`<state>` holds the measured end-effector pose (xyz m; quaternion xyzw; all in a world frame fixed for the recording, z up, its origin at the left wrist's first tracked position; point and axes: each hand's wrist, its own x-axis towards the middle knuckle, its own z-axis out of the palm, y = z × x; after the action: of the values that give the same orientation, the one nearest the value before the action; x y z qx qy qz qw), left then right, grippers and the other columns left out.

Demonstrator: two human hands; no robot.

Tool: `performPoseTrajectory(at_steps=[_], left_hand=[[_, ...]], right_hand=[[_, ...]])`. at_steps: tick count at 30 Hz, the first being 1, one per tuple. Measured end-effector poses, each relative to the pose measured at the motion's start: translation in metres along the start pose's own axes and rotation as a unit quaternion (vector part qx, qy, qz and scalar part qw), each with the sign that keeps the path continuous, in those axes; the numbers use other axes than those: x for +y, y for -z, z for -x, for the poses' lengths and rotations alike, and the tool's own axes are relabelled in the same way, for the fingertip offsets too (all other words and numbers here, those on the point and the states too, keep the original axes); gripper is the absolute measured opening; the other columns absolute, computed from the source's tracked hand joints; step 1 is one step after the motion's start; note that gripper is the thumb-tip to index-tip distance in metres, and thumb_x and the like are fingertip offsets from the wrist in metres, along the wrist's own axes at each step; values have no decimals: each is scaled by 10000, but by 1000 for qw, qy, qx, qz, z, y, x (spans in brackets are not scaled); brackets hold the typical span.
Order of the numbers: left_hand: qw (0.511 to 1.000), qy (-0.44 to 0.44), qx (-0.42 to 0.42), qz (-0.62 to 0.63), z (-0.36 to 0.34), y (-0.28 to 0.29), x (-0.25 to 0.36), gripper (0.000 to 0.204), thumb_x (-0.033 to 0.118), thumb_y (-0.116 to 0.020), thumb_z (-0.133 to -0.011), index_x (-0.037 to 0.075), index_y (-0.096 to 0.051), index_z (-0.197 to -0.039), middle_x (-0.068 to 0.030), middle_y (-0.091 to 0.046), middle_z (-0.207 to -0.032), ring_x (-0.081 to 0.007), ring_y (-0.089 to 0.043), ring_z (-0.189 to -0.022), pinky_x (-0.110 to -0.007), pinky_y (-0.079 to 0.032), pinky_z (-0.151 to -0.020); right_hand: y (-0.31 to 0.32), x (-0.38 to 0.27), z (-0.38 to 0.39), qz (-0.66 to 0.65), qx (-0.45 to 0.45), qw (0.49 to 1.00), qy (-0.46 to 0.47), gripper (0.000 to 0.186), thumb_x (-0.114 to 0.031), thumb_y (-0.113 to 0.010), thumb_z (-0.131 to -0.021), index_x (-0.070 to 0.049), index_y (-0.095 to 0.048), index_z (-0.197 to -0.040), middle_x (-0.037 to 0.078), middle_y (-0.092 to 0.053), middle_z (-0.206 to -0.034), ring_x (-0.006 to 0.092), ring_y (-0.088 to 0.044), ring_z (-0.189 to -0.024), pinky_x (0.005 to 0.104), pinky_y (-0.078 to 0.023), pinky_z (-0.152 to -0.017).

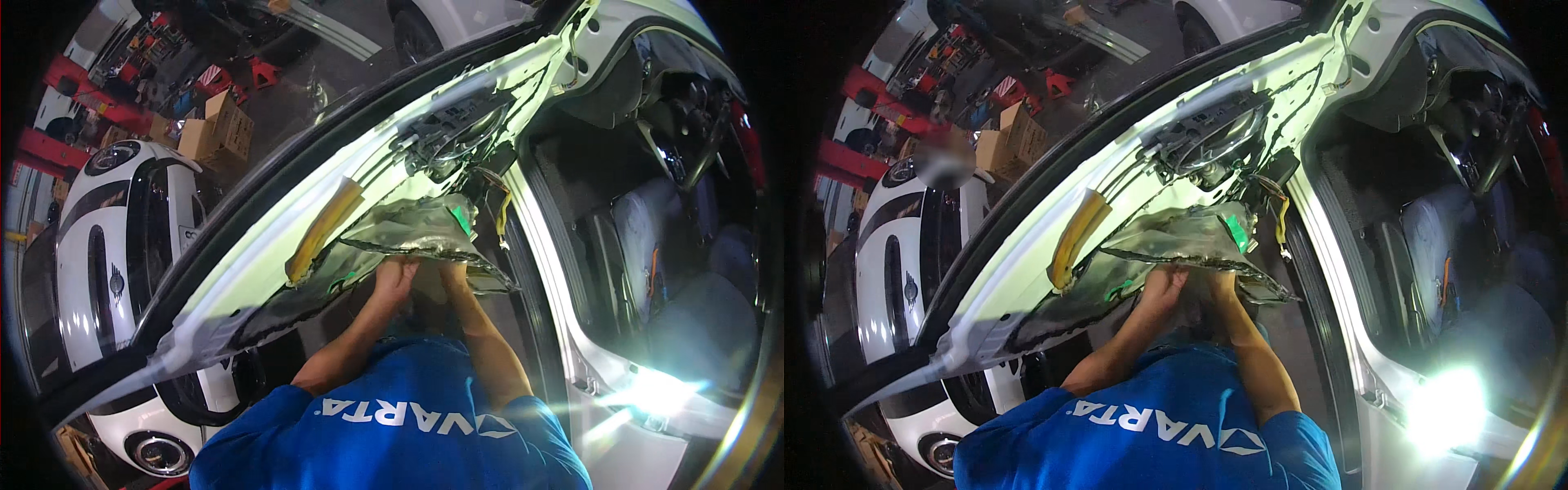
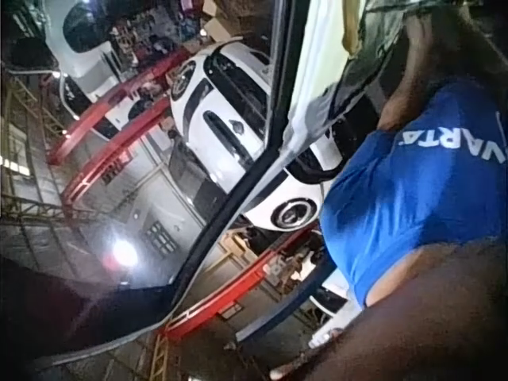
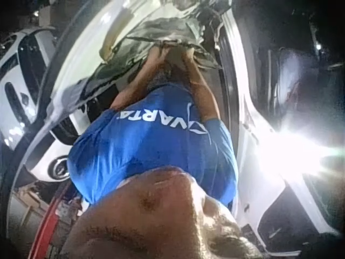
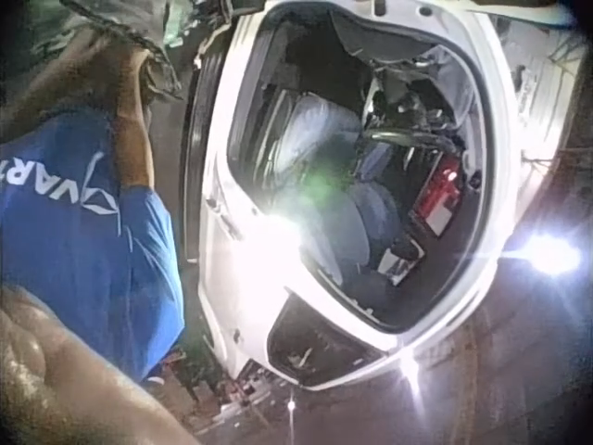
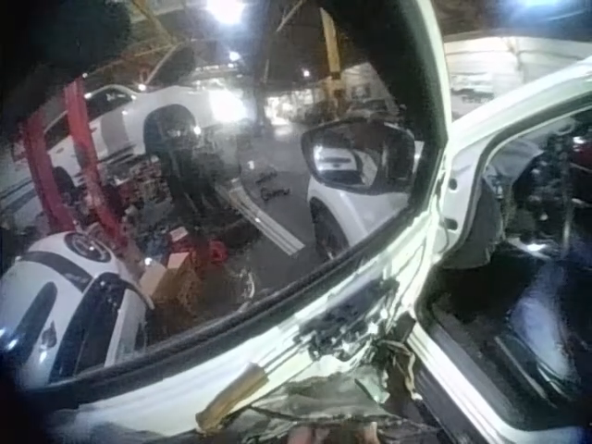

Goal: Repairing or assembling internal components of a car door panel, including wiring and plastic liners.

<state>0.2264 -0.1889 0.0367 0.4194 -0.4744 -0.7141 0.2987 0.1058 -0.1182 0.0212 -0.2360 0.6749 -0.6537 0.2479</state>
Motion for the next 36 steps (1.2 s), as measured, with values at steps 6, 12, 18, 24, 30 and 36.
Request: performPoseTrajectory(at_steps=[6, 12, 18, 24, 30, 36], left_hand=[[984, -77, -144, -70, -48, 34, -70, 345, -60, -471, -801, 54, -500, -1125, -112, -505, -1161, -272, -490, -1037, -413, -466, -897], [977, -106, -152, -106, -74, 17, -67, 267, 106, -397, -866, 54, -514, -1101, -101, -524, -1135, -253, -475, -1038, -388, -388, -946], [968, -98, -133, -191, -68, 11, -40, 397, 323, -407, -851, 138, -486, -1194, -92, -474, -1247, -257, -426, -1146, -395, -338, -996], [671, -28, -214, -709, -60, 0, 19, 553, 540, -416, -836, 223, -459, -1287, -83, -425, -1359, -261, -378, -1255, -403, -288, -1045], [741, -20, -127, -660, -48, -11, 44, 508, 460, -408, -874, 100, -549, -1203, -138, -519, -1251, -306, -467, -1171, -401, -337, -1003], [964, -55, -196, -170, -65, 7, 11, 543, 447, -373, -905, 93, -420, -1314, -114, -347, -1407, -262, -319, -1292, -392, -230, -1082]], right_hand=[[-11, -33, -3, 183, -75, 980, 27, 182, -45, -555, -792, -18, -573, -971, 92, -609, -936, 175, -564, -841, 304, -455, -725], [-25, -45, -17, 201, -81, 970, 110, 107, -67, -577, -782, -13, -604, -871, 88, -634, -819, 199, -578, -757, 322, -450, -736], [-19, -34, -16, 119, -132, 983, 40, 180, -59, -668, -708, -45, -609, -878, 60, -626, -785, 205, -590, -701, 332, -467, -724], [-4, -36, -26, 264, -259, 919, 138, 316, -118, -709, -686, -109, -628, -991, 42, -628, -858, 186, -587, -822, 345, -478, -739], [5, -66, -21, -146, -249, 933, -216, 305, -88, -714, -664, -76, -632, -958, 51, -628, -859, 184, -572, -787, 348, -471, -701], [-11, -71, -9, 63, -135, 979, 137, 176, -26, -666, -658, -35, -646, -832, 68, -632, -777, 157, -587, -701, 340, -473, -607]])
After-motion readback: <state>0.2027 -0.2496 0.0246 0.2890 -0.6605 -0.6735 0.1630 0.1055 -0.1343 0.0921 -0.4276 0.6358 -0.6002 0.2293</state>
